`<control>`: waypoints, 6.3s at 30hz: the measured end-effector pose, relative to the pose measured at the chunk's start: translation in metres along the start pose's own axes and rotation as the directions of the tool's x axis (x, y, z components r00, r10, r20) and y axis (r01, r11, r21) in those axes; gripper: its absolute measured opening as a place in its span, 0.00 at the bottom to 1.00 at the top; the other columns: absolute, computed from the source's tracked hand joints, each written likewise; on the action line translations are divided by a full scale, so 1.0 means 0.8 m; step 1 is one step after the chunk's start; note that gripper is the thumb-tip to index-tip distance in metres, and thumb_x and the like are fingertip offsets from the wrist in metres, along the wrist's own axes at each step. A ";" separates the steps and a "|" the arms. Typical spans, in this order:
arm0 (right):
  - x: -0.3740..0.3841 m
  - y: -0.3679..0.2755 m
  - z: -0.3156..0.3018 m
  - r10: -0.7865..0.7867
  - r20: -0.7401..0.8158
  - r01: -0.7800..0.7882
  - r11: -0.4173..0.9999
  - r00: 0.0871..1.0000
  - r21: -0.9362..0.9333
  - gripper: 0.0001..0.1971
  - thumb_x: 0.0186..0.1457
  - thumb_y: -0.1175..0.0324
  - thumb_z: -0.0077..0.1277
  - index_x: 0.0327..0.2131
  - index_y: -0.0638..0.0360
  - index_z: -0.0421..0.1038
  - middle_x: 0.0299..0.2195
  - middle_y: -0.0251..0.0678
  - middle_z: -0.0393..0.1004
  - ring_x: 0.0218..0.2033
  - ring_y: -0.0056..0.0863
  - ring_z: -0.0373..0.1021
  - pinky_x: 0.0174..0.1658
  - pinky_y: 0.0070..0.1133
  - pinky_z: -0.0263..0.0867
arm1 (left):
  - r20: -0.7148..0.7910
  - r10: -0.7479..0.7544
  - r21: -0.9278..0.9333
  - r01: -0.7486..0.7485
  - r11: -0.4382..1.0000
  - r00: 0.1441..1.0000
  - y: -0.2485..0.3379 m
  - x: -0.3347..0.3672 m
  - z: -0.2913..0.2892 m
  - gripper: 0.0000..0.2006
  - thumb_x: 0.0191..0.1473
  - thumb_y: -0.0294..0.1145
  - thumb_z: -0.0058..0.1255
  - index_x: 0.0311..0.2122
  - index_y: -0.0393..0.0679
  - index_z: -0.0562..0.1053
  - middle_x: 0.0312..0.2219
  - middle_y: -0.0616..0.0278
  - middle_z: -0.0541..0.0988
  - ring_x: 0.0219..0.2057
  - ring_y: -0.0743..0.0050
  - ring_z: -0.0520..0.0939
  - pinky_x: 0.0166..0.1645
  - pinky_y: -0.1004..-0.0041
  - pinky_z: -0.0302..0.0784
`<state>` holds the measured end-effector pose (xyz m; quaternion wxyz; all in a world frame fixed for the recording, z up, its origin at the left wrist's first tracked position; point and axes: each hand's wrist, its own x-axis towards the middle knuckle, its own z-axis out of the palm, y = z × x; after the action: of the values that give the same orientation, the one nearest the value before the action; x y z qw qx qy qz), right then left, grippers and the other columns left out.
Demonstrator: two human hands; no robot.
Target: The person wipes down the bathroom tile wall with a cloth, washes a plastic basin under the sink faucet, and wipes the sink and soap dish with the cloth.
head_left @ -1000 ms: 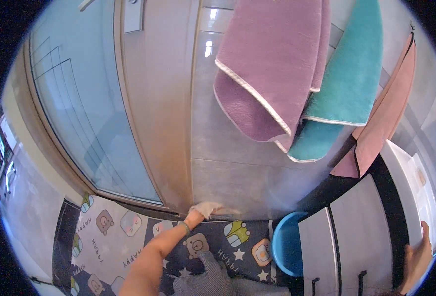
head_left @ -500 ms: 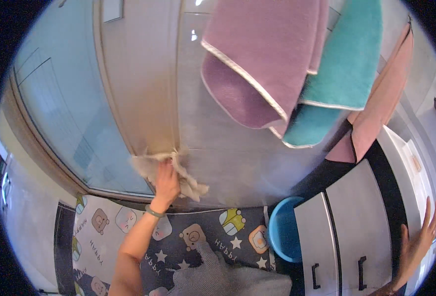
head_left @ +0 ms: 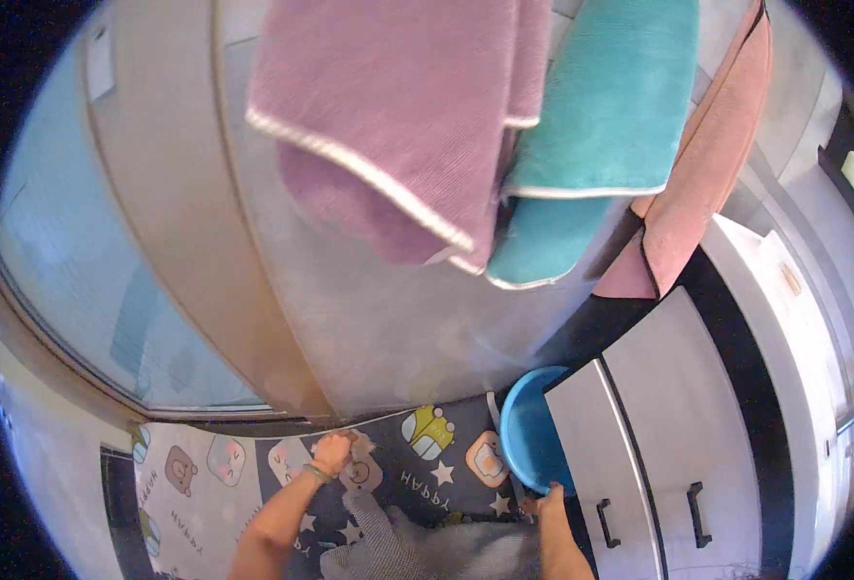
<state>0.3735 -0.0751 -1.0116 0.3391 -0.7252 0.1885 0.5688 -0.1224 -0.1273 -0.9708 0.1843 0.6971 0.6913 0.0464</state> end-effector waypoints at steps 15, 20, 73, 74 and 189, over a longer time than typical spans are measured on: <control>-0.131 0.069 -0.049 -0.137 0.306 0.001 0.914 0.942 0.405 0.14 0.60 0.60 0.38 0.39 0.63 0.59 0.23 0.41 0.65 0.20 0.33 0.65 0.32 0.36 0.71 | 0.010 0.045 -0.273 -0.041 0.961 0.999 0.175 -0.083 -0.179 0.16 0.47 0.29 0.45 0.44 0.46 0.73 0.42 0.54 0.76 0.44 0.49 0.76 0.49 0.58 0.72; -0.369 0.127 -0.089 0.004 0.423 -0.052 0.994 0.906 0.101 0.15 0.58 0.63 0.43 0.45 0.60 0.59 0.30 0.41 0.68 0.25 0.35 0.67 0.50 0.47 0.65 | 0.067 -0.432 -0.559 0.393 0.730 0.899 0.198 -0.156 -0.250 0.22 0.58 0.49 0.40 0.36 0.38 0.76 0.33 0.50 0.77 0.38 0.47 0.75 0.49 0.61 0.69; -0.729 -0.525 -0.557 -0.730 0.119 0.649 0.659 0.673 0.379 0.17 0.64 0.59 0.37 0.33 0.66 0.66 0.25 0.45 0.77 0.20 0.26 0.72 0.23 0.19 0.65 | -0.237 0.177 -0.877 -0.289 0.383 0.955 1.016 -0.160 -0.719 0.27 0.40 0.14 0.48 0.51 0.30 0.68 0.31 0.62 0.79 0.28 0.83 0.77 0.32 0.82 0.73; -0.730 -0.525 -0.557 -0.728 0.121 0.646 0.663 0.675 0.378 0.17 0.64 0.59 0.37 0.33 0.66 0.66 0.25 0.45 0.77 0.20 0.26 0.72 0.23 0.19 0.65 | -0.235 0.175 -0.877 -0.286 0.386 0.956 1.016 -0.158 -0.711 0.27 0.40 0.14 0.48 0.51 0.30 0.68 0.31 0.62 0.79 0.28 0.83 0.77 0.32 0.82 0.73; -0.590 -0.311 -0.378 -0.413 0.910 0.932 -0.337 -0.018 -0.135 0.10 0.51 0.68 0.47 0.36 0.62 0.66 0.37 0.49 0.67 0.41 0.49 0.64 0.41 0.38 0.59 | 0.366 0.205 -0.701 0.124 0.702 0.908 0.999 -0.205 -0.598 0.25 0.50 0.32 0.53 0.51 0.30 0.62 0.29 0.50 0.78 0.30 0.68 0.81 0.35 0.70 0.76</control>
<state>0.6155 -0.1675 -0.4556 0.2498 -0.5039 -0.7485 0.3514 0.4748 -0.1772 -0.2394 0.5807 0.5801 0.5473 0.1633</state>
